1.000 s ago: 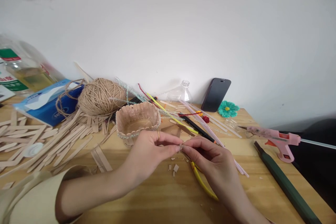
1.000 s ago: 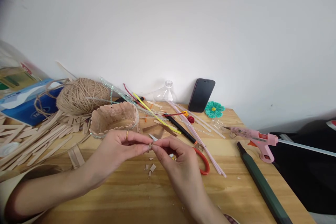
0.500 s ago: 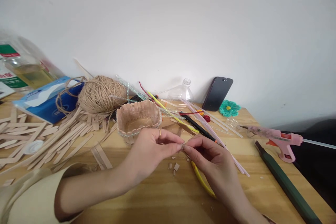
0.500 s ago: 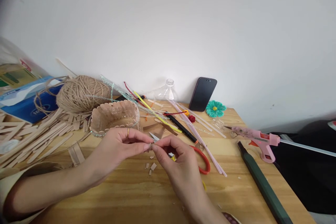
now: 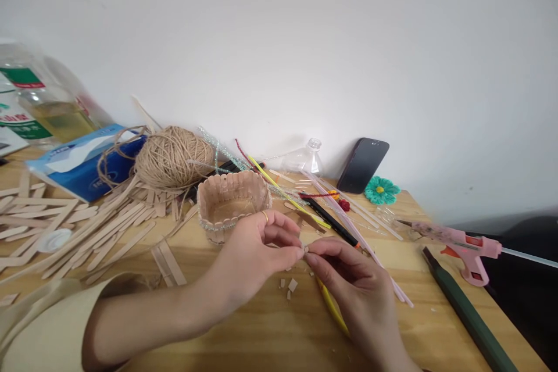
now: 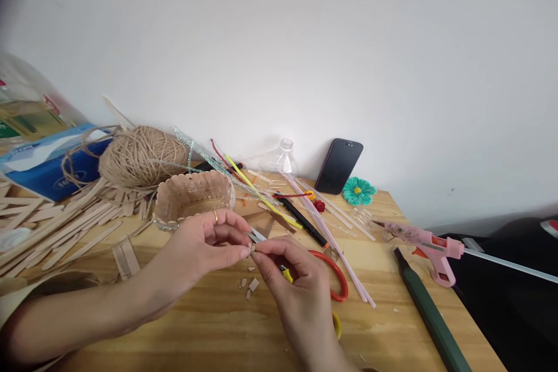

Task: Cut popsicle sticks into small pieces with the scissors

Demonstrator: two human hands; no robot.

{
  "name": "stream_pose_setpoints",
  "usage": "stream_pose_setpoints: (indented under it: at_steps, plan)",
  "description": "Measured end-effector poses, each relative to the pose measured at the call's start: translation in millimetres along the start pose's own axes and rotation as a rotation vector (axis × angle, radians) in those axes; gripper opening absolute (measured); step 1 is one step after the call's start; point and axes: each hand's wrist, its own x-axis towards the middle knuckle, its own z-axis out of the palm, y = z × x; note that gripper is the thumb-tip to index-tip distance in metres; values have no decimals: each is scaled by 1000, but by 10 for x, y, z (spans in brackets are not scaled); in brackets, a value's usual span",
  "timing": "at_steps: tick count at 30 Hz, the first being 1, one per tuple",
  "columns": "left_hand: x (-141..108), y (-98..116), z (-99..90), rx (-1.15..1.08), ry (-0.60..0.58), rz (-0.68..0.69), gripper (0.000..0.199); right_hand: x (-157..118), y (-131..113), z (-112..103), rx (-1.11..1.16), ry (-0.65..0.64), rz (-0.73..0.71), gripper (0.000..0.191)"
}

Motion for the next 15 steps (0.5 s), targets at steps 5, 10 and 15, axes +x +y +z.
stream_pose_setpoints:
  at_steps: [5, 10, 15]
  plan:
    - [5, -13, -8, 9, 9, 23, 13, -17, 1, 20, -38, 41, -59, 7]
    - [21, -24, 3, 14, 6, 61, 2, -36, 0, 41, -77, 82, -87, 7]
    - [18, -13, 11, 17, 32, 33, 4, -40, 9, 42, -94, 74, -89, 7]
